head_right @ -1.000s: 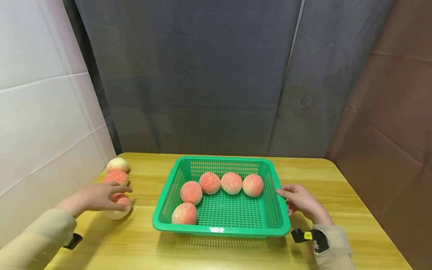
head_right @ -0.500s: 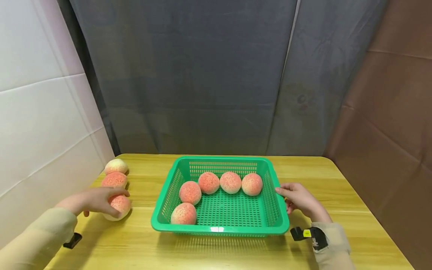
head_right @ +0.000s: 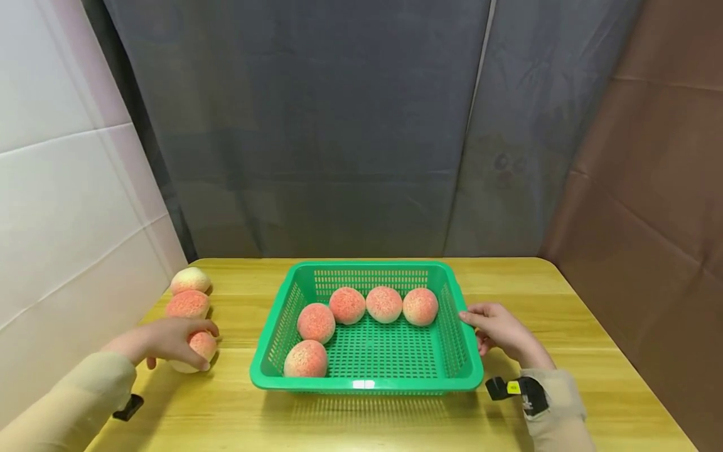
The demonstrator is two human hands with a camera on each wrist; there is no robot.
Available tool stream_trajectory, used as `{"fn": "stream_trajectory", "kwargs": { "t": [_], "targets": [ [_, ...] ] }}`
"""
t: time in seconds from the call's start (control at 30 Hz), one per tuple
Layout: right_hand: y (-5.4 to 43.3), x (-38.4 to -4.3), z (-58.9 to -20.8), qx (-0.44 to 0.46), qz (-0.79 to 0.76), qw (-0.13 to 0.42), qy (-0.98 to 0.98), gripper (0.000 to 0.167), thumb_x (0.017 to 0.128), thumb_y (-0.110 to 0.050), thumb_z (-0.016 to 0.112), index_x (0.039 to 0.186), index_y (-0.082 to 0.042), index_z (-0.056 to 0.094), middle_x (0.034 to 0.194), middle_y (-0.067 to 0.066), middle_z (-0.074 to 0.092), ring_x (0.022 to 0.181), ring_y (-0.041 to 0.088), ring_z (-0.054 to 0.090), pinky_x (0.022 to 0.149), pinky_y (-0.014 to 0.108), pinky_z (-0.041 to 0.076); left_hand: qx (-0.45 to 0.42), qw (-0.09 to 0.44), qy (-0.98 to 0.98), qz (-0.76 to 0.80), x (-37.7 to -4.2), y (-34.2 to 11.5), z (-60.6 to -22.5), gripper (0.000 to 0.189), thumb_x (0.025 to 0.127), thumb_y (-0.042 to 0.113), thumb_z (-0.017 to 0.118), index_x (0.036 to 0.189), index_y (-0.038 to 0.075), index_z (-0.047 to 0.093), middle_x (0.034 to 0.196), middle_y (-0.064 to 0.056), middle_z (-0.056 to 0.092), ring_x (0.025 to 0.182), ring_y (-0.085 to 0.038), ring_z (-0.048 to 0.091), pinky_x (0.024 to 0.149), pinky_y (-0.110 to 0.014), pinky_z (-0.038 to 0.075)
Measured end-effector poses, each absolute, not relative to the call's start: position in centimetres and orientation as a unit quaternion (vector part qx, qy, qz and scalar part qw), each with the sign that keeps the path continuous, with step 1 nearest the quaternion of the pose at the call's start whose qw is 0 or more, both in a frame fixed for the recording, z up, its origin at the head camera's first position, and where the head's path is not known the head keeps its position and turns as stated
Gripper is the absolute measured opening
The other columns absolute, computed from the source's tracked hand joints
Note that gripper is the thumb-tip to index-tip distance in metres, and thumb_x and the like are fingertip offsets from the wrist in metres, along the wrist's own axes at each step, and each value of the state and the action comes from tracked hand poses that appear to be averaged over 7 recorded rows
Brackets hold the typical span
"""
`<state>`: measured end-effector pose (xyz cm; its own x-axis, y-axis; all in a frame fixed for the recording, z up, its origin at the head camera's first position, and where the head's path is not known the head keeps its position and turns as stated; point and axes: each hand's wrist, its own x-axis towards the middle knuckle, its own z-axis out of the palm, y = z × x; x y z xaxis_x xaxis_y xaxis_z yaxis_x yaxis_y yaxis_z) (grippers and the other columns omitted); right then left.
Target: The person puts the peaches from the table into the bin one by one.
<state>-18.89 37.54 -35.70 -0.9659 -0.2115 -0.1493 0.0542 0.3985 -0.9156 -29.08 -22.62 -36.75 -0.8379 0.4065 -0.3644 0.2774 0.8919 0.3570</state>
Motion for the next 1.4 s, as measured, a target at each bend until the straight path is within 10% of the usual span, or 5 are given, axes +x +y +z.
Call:
{"fn": "stream_trajectory", "kwargs": {
  "t": [1.4],
  "targets": [
    [37.5,-18.9,-35.4,-0.046,-0.554,0.131,0.821,0.047,0.103,-0.026,0.049,0.122,0.017,0.050,0.068,0.004,0.057,0.046,0.009,0.048,0.049,0.033,0.051,0.281,0.177,0.924,0.188,-29.8,-22.2,-32.3,0.050,0.069,0.032,0.080,0.112,0.016,0.060,0.100,-0.005,0.054,0.063,-0.018,0.052,0.047,-0.031,0.043]
  ]
}}
